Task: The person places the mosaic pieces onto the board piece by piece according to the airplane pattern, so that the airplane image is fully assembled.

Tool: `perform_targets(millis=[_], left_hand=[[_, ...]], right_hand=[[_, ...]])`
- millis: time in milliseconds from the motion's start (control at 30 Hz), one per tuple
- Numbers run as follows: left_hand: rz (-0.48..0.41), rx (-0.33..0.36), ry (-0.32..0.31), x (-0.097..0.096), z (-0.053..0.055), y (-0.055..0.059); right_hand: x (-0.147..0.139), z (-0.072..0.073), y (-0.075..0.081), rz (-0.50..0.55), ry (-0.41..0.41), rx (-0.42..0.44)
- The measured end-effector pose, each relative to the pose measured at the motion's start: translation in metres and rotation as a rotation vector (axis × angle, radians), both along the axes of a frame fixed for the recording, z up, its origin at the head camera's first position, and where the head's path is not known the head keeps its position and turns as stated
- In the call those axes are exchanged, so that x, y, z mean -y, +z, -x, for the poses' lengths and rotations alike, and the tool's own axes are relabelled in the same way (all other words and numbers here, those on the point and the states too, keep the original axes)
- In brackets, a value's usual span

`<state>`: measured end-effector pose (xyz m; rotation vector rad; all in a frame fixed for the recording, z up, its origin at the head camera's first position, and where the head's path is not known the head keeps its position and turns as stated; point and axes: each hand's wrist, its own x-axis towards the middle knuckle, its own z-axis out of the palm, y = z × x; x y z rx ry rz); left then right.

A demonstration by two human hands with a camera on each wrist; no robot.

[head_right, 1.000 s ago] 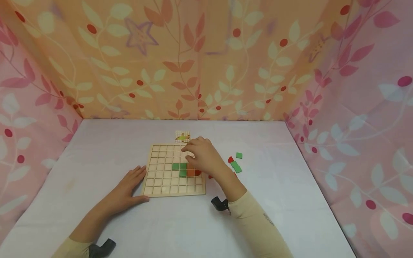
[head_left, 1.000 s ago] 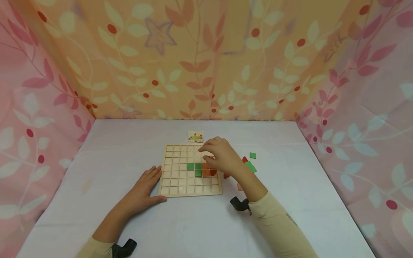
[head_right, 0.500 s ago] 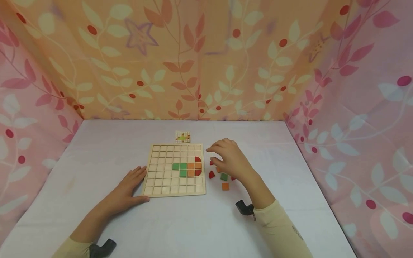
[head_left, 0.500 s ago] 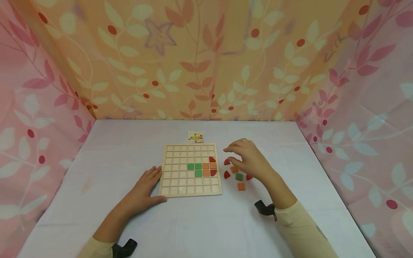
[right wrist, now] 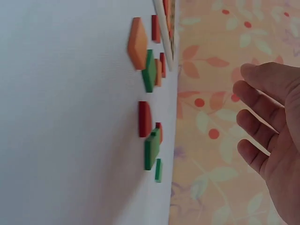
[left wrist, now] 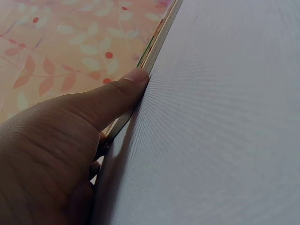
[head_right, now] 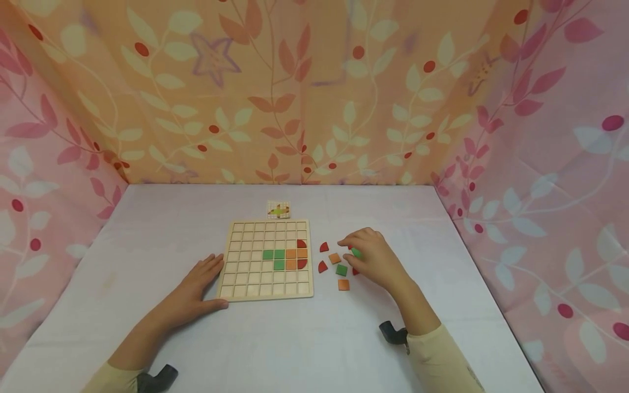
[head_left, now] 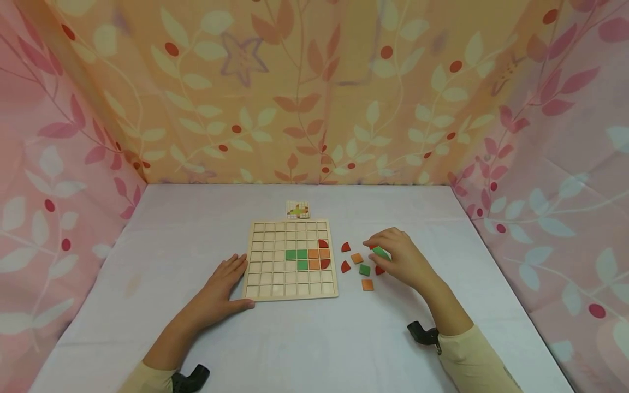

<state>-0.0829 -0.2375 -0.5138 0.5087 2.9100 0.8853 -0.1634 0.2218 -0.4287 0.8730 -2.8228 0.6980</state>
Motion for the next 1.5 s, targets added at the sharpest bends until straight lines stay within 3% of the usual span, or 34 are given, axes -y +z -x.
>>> perform_targets(millis=[267,567,1133,1500], left_hand=[[-0.009,-0.019,0.005,-0.001,-0.001,-0.001],[-0.006,0.008,0.001,-0.002,0.001,0.001],[-0.008,-0.022,-0.007,0.001,-0.001,0.002],[0.008,-0.003,-0.014,-0.001,-0.001,0.002]], right_hand=[[-0.008,-0.003,-0.020,0.058,0.012,0.052],[-0.007,-0.001,-0.028,0.104,0.031,0.057],[-0.017,0.000,-0.053,0.055,-0.027,0.135],[-0.021,0.002,-0.064,0.023,0.013,0.113]])
